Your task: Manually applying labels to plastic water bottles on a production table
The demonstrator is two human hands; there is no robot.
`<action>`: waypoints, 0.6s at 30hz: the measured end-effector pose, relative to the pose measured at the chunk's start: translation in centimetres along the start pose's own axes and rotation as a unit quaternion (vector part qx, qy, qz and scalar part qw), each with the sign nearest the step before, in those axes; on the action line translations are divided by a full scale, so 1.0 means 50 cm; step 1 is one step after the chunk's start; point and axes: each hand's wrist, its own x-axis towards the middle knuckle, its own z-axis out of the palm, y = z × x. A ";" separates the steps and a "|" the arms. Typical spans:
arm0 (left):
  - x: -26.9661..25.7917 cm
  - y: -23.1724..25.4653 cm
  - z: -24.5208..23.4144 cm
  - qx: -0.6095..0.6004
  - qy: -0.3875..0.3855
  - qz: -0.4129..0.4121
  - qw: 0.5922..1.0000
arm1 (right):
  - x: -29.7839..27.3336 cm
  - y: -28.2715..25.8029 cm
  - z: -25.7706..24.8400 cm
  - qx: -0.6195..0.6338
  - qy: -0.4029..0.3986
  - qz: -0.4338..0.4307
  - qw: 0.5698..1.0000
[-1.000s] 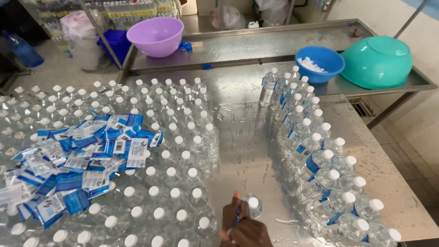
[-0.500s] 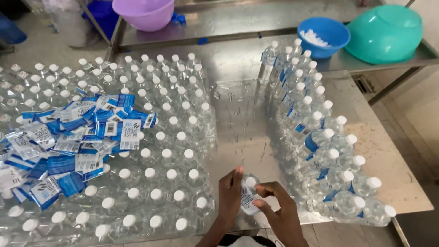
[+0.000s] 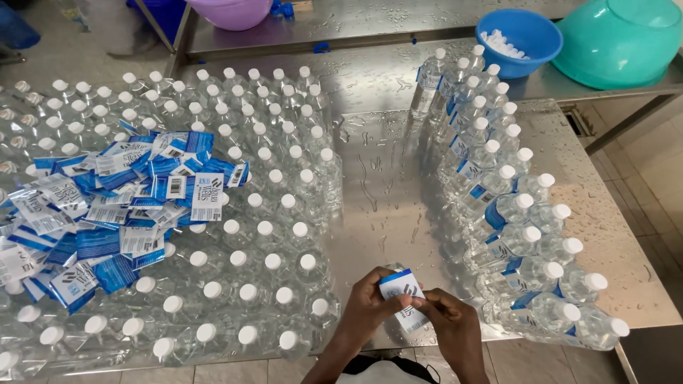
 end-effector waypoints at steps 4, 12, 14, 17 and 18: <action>-0.021 0.001 -0.014 0.043 0.129 -0.088 0.987 | 0.013 0.031 0.012 -0.017 -0.061 -0.026 0.998; -0.023 -0.038 -0.041 0.015 0.264 -0.001 0.964 | -0.004 -0.010 0.056 0.016 -0.037 -0.012 0.999; -0.030 -0.035 -0.041 0.006 0.274 0.004 0.962 | -0.008 -0.011 0.065 0.037 0.010 -0.008 0.999; -0.032 -0.022 -0.031 -0.007 0.292 0.002 0.956 | -0.016 -0.027 0.066 0.049 0.012 -0.001 0.999; -0.033 -0.023 -0.030 -0.008 0.291 0.004 0.957 | -0.018 -0.027 0.067 0.049 0.012 -0.002 0.999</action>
